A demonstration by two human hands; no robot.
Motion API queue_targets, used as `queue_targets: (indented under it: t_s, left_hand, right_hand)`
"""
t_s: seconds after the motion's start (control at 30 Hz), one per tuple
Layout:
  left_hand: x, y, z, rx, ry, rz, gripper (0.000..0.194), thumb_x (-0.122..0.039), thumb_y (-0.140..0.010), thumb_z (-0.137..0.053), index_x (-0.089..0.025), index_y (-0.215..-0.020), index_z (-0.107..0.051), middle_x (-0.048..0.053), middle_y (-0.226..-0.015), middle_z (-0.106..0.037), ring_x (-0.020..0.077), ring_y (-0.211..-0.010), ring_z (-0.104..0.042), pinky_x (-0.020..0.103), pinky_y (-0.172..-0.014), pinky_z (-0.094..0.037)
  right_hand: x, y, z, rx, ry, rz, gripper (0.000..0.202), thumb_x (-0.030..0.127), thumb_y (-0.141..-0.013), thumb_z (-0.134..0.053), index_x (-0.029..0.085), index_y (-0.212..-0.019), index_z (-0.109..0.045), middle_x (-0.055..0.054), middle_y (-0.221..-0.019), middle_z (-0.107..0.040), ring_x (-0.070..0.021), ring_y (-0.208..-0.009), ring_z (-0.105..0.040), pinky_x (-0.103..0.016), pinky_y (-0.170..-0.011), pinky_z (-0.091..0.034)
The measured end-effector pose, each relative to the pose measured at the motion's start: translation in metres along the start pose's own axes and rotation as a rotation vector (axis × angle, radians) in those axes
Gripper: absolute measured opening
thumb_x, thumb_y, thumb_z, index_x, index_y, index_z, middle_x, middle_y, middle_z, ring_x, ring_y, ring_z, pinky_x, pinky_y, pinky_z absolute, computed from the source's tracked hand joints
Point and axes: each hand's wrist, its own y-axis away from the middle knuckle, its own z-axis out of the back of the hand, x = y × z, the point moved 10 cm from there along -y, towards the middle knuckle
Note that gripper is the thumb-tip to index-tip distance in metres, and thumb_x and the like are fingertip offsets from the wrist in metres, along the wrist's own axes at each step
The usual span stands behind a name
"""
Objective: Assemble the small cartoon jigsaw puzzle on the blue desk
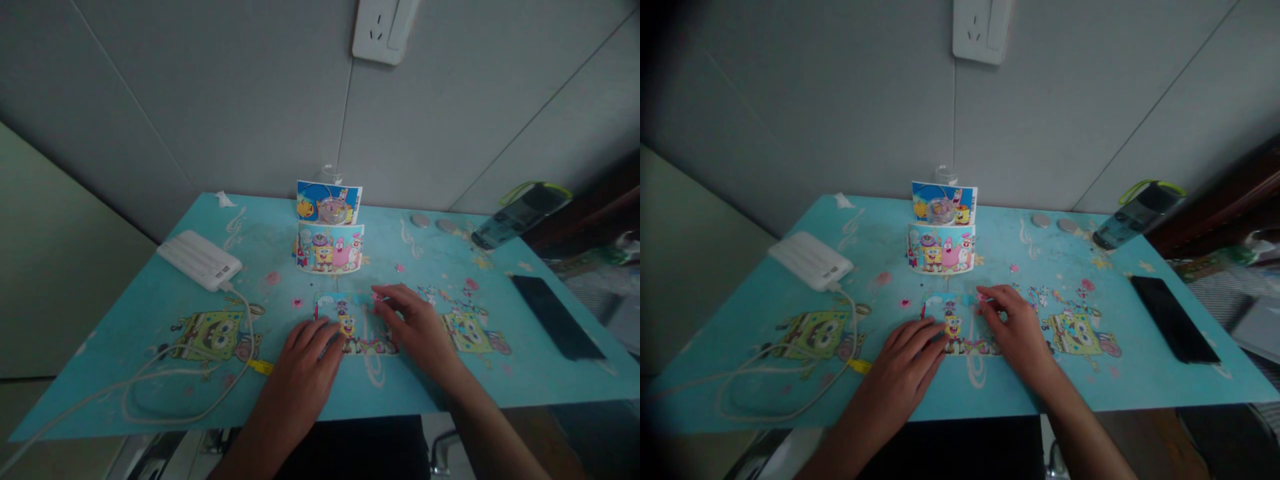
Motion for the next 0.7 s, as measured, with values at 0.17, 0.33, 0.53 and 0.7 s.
queue_targets:
  t_s: [0.17, 0.33, 0.53, 0.7]
  left_hand:
    - [0.000, 0.002, 0.000, -0.042, -0.026, -0.020, 0.026, -0.015, -0.099, -0.057, -0.019, -0.123, -0.066, 0.007, -0.128, -0.069, 0.0279, -0.123, -0.060, 0.053, -0.103, -0.054]
    - [-0.001, 0.004, -0.001, -0.054, -0.041, -0.055, 0.026, -0.014, -0.099, -0.055, -0.019, -0.123, -0.066, 0.008, -0.129, -0.068, 0.0285, -0.124, -0.059, 0.054, -0.102, -0.054]
    - [-0.002, 0.004, -0.001, -0.057, -0.042, -0.079, 0.026, -0.013, -0.099, -0.055, -0.017, -0.123, -0.065, 0.009, -0.128, -0.068, 0.0286, -0.123, -0.059, 0.054, -0.101, -0.055]
    - [-0.001, 0.005, -0.004, -0.036, -0.050, -0.091, 0.028, -0.014, -0.099, -0.055, -0.016, -0.126, -0.064, 0.009, -0.131, -0.067, 0.0277, -0.125, -0.057, 0.053, -0.101, -0.054]
  right_hand:
    - [-0.019, 0.031, 0.033, -0.053, 0.167, -0.035, 0.028, 0.032, -0.098, -0.061, 0.028, -0.123, -0.073, -0.007, -0.110, -0.071, -0.0215, -0.094, -0.069, -0.036, -0.083, -0.056]
    - [-0.042, 0.063, 0.056, -0.093, 0.200, -0.082, 0.026, 0.037, -0.096, -0.065, 0.029, -0.118, -0.075, -0.006, -0.106, -0.075, -0.0235, -0.093, -0.071, -0.037, -0.079, -0.058]
    - [-0.051, 0.080, 0.062, -0.237, 0.206, -0.111, 0.015, 0.036, -0.094, -0.068, 0.029, -0.103, -0.078, -0.005, -0.104, -0.078, -0.0241, -0.095, -0.073, -0.040, -0.087, -0.057]
    - [-0.049, 0.081, 0.053, -0.231, 0.210, -0.119, 0.015, 0.035, -0.094, -0.067, 0.028, -0.102, -0.078, -0.005, -0.102, -0.079, -0.0239, -0.092, -0.074, -0.041, -0.085, -0.058]
